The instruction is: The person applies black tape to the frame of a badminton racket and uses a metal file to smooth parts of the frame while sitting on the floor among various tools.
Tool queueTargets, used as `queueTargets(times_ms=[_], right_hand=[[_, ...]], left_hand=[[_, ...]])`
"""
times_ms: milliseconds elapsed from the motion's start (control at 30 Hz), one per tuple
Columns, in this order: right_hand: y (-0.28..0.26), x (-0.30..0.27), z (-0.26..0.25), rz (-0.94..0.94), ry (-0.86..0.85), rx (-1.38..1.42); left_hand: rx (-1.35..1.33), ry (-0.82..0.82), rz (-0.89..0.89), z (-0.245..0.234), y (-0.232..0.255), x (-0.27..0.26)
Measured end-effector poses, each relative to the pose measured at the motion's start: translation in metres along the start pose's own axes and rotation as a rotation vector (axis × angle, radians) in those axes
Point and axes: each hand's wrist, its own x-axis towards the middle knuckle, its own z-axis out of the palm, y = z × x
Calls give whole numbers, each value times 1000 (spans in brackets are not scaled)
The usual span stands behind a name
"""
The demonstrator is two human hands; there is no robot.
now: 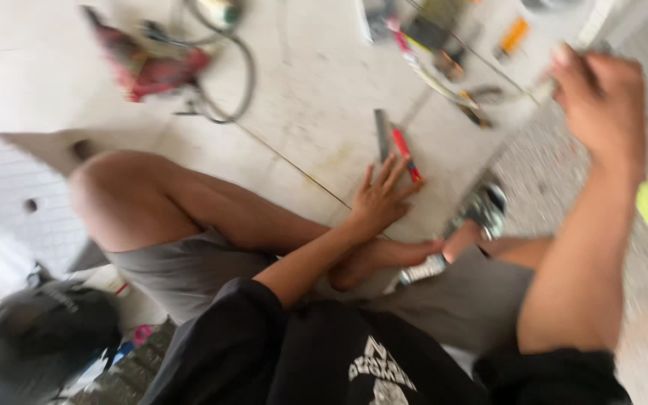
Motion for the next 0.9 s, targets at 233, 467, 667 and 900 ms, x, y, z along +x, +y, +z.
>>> queueTargets(times_ms=[233, 467, 667, 900], right_hand=[[-22, 30, 5, 400, -99, 260], [-35, 1, -14, 248, 58, 335], [-24, 5, 22, 32, 216, 188], [-24, 62, 61, 60, 344, 287]], left_hand=[[86, -25, -89, -9, -94, 48], [-302, 94, -350, -29, -135, 71], [-313, 211, -680, -11, -149, 117], [-501, -147, -572, -30, -162, 125]])
